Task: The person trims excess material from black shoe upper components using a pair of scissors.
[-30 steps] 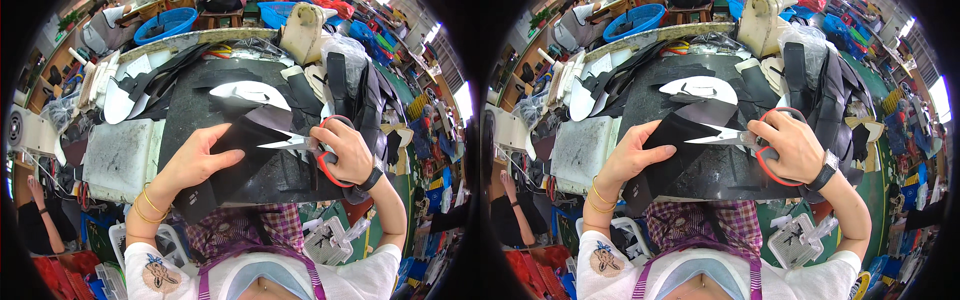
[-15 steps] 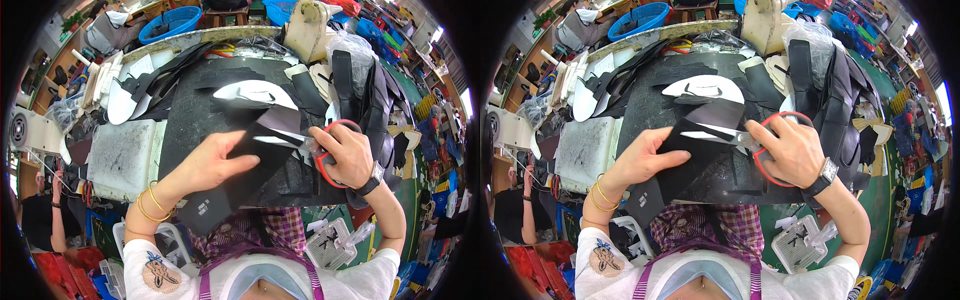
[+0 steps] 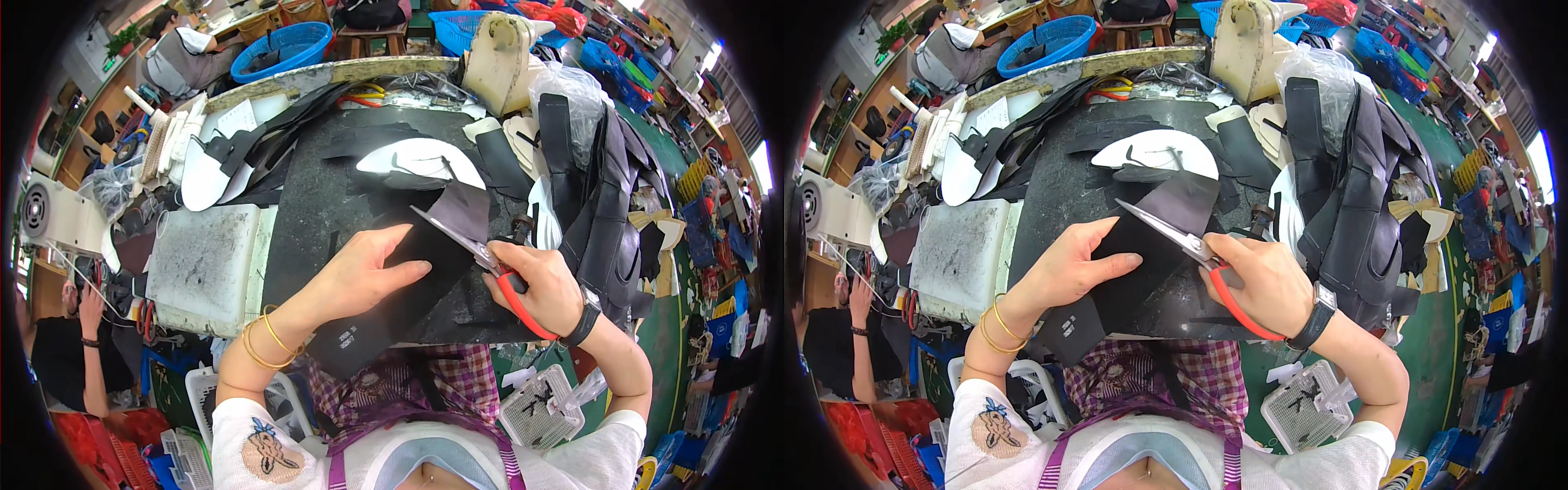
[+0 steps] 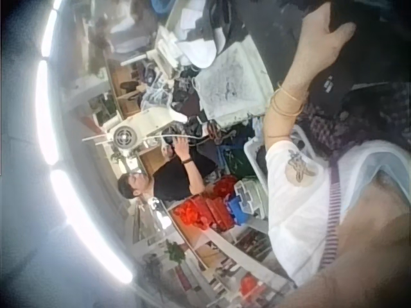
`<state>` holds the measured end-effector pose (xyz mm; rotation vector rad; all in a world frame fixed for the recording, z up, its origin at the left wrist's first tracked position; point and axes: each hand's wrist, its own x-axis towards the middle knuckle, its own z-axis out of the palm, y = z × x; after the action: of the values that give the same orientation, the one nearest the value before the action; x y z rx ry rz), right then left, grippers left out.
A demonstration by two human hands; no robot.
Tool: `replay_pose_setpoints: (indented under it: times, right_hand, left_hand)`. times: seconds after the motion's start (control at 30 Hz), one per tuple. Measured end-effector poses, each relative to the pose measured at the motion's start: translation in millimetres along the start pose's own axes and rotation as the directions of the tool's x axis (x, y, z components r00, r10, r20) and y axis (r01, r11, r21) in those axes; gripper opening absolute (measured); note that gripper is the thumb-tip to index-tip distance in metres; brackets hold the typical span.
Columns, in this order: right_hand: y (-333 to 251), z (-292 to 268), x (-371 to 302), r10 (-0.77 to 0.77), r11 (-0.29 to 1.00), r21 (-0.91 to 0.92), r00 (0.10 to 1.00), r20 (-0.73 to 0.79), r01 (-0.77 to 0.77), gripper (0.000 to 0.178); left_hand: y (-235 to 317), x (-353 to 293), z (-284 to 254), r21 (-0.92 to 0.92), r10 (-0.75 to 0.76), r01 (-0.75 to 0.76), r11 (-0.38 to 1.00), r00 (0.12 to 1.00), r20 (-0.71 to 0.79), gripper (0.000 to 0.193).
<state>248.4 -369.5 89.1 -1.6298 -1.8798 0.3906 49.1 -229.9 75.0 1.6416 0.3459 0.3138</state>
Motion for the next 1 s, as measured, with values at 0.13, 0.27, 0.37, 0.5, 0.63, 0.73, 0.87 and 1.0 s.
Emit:
replay_pose_setpoints:
  times: [0.13, 0.27, 0.37, 0.5, 0.63, 0.73, 0.87, 1.0]
  right_hand:
    - [-6.0, -5.5, 6.7, 0.123, 0.991, 0.055, 0.991, -0.054, -0.12, 0.026]
    - [-11.5, 6.7, 22.7, 0.382, 0.572, 0.778, 0.924, 0.028, -0.26, 0.039]
    - [-11.8, 7.5, 33.1, 0.399, 0.5, 0.849, 0.916, -0.05, -0.172, 0.036]
    - [-4.5, -7.4, 35.4, 0.316, 0.919, 0.327, 0.909, -0.273, -0.221, 0.035]
    - [-15.6, -22.8, -3.4, -0.176, 0.931, -0.361, 0.935, -0.307, 0.056, 0.041]
    - [-30.3, -31.7, -35.6, -0.166, 0.742, -0.67, 0.962, -0.217, -0.023, 0.047]
    - [-27.0, -39.3, -57.9, -0.128, 0.647, -0.751, 0.951, -0.28, -0.134, 0.052]
    - [-24.6, -43.5, -57.3, -0.136, 0.63, -0.761, 0.942, -0.308, -0.158, 0.056]
  left_hand:
    - [11.6, -3.7, 1.6, -0.027, -0.018, 0.018, 0.999, 1.0, -0.014, 0.034]
    - [5.0, -0.3, 15.2, -0.192, 0.071, -0.096, 0.977, 0.989, -0.13, 0.039]
    - [5.8, -5.4, 28.8, -0.443, 0.024, -0.08, 0.893, 0.991, -0.133, 0.043]
    - [-7.8, -21.1, 31.2, -0.351, -0.145, 0.143, 0.925, 0.989, 0.022, 0.037]
    - [1.9, -16.4, 44.0, -0.418, -0.066, -0.053, 0.907, 0.962, -0.266, 0.029]
    - [7.5, -10.4, 54.4, -0.417, 0.054, -0.189, 0.889, 0.948, -0.315, 0.025]
    - [10.0, -0.1, 73.2, -0.398, 0.115, -0.258, 0.88, 0.93, -0.349, 0.026]
    - [10.9, 5.3, 78.6, -0.382, 0.117, -0.263, 0.886, 0.924, -0.364, 0.026]
